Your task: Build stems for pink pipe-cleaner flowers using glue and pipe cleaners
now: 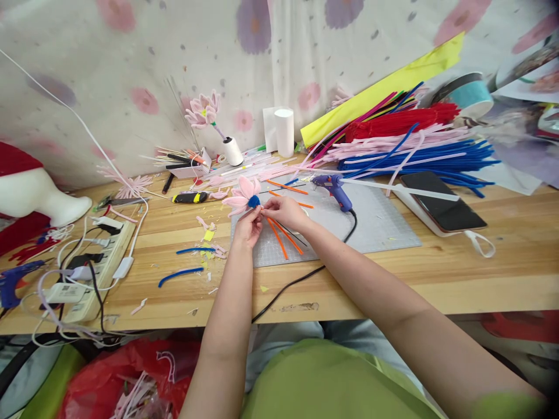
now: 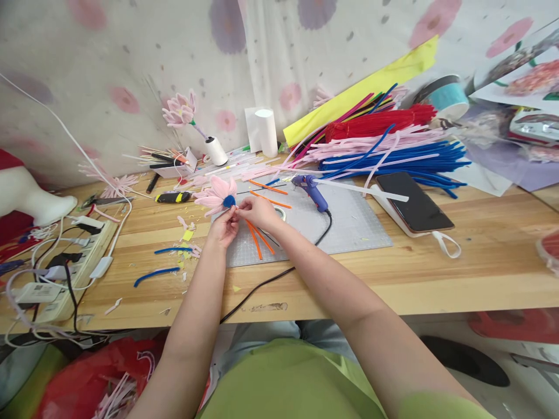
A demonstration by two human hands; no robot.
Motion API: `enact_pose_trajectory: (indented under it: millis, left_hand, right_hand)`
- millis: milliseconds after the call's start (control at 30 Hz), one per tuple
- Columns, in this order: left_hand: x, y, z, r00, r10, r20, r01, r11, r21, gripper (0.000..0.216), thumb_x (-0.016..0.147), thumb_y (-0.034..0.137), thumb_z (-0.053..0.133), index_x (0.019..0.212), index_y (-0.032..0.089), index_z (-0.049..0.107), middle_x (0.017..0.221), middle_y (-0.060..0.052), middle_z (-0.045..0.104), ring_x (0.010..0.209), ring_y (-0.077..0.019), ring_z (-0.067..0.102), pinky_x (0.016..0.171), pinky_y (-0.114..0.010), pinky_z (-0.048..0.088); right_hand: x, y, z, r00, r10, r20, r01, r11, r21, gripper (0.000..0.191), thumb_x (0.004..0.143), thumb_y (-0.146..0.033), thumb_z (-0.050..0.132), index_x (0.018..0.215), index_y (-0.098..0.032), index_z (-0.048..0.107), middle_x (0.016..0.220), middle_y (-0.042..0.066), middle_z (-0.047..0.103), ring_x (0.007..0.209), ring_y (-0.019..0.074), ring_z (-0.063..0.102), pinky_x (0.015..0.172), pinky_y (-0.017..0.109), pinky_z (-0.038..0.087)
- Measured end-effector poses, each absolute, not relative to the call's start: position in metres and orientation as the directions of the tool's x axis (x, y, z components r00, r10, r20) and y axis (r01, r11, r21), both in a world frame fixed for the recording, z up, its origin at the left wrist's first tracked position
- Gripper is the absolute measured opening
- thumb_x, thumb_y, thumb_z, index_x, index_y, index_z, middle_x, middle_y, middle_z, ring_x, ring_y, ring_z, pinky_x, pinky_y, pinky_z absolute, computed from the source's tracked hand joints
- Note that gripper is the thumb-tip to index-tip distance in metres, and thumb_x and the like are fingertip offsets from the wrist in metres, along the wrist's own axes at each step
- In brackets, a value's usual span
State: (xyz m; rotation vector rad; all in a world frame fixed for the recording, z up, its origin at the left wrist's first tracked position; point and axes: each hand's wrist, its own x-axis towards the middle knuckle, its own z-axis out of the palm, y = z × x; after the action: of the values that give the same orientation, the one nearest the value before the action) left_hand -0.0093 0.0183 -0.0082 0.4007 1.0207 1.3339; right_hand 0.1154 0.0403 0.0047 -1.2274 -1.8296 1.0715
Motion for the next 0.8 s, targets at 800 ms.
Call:
enact_pose_trajectory:
  millis: [800]
  left_hand:
    - [-0.003, 0.022, -0.015, -0.476, 0.853, -0.214, -0.338, 0.047, 0.940, 0.013, 0.055, 0.021, 0.072, 0.058, 0.012, 0.063, 0.052, 0.003, 0.057, 0.045, -0.0031, 0.044, 0.044, -0.017, 0.032]
  right_hand:
    - [0.109, 0.037, 0.014, -0.344, 0.931, 0.122, 0.546, 0.304, -0.780, 0.011, 0.069, -0.022, 0.055, 0.072, -0.016, 0.064, 0.072, 0.002, 0.066, 0.065, 0.0127, 0.056, 0.058, 0.022, 0.038]
